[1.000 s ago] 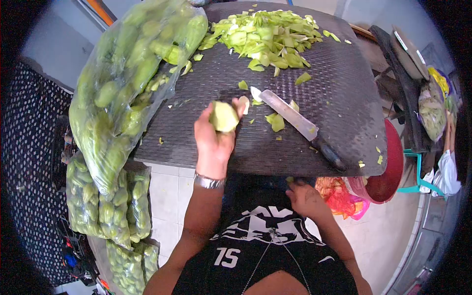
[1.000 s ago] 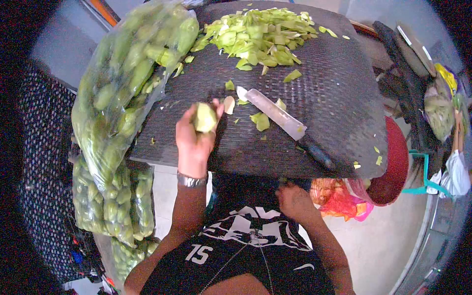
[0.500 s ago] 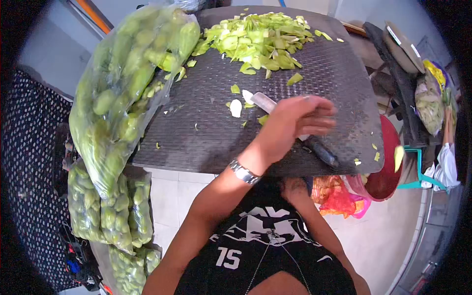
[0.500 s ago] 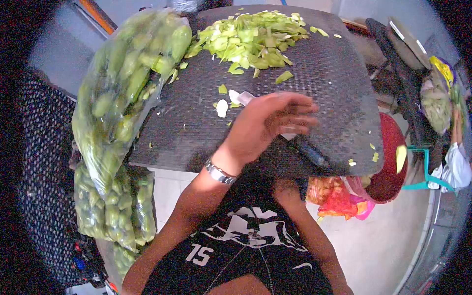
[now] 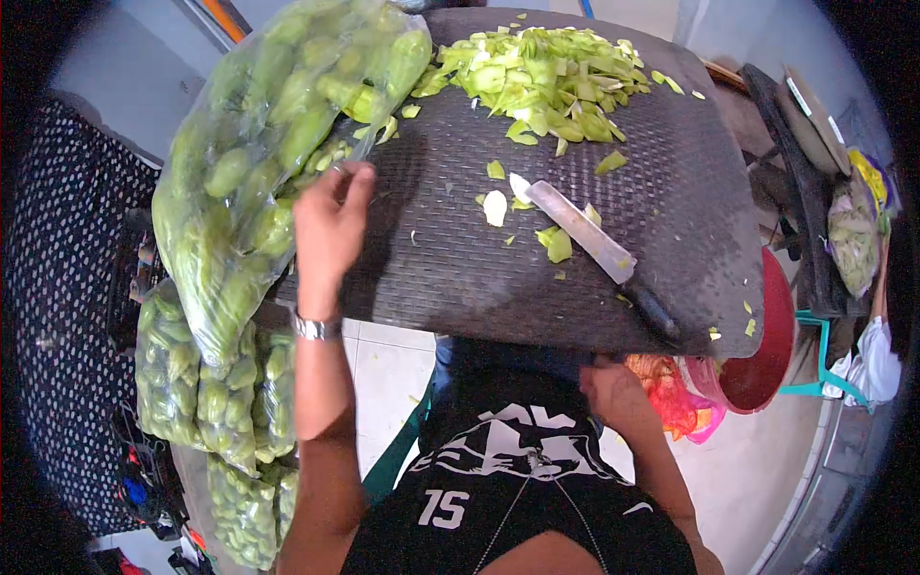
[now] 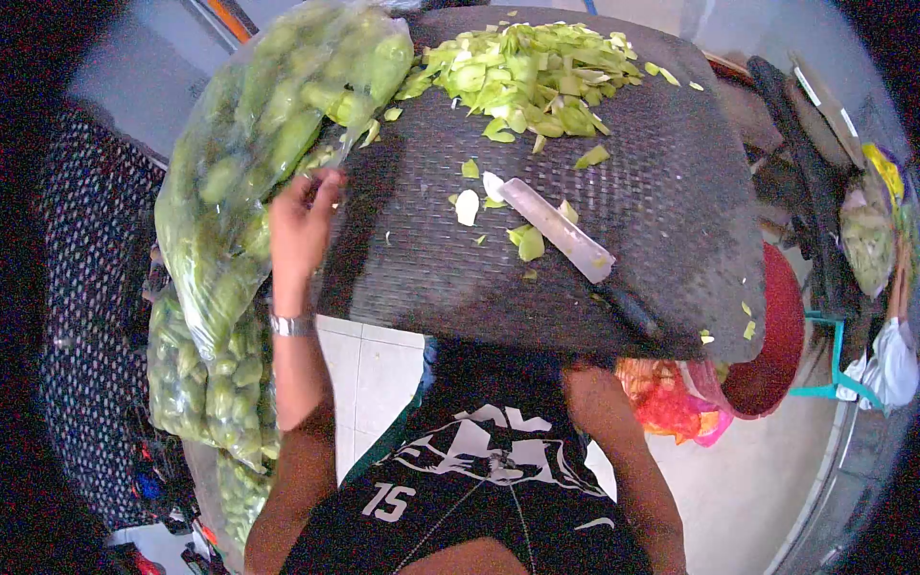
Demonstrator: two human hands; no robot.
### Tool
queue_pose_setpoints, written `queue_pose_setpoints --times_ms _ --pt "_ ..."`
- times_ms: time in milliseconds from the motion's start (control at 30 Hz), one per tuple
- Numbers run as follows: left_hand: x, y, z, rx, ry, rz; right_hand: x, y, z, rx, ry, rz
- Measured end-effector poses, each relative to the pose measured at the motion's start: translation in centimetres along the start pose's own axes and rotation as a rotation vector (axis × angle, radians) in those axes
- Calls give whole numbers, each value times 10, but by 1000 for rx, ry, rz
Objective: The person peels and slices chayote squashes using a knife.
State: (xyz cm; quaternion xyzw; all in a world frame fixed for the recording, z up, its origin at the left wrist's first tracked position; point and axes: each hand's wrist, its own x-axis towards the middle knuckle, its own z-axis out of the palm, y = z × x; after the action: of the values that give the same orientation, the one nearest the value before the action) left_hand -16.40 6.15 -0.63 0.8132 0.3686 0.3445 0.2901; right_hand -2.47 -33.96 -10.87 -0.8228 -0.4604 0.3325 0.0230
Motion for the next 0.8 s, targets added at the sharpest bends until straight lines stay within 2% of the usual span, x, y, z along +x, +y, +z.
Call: queue_pose_setpoints --times_ms 67,167,200,267,300,400,467,600,733,800 --pt "26 -11 -12 335 -18 177 -20 -12 -32 -22 -44 -170" --pt "81 -61 3 475 -66 441 -24 -14 -58 366 518 -456" --pt "97 -74 12 519 -68 544 -26 -24 -73 359 752 -383" --pt "121 -75 22 564 20 383 -26 -50 -97 341 1223 -215" --pt "129 -73 26 584 62 297 -26 -47 -100 343 1176 -193" --pt "155 -69 36 621 -64 -103 -27 -30 -104 273 1061 -114" --pt "192 -121 61 557 -75 -129 -10 -17 -97 129 1038 -48" --pt "194 -87 80 227 95 -399 19 -7 -91 41 895 -37" --pt "209 -107 99 201 161 -331 36 -7 -94 76 891 -94" --pt "220 -133 99 -105 95 -412 35 -8 -101 101 890 -74"
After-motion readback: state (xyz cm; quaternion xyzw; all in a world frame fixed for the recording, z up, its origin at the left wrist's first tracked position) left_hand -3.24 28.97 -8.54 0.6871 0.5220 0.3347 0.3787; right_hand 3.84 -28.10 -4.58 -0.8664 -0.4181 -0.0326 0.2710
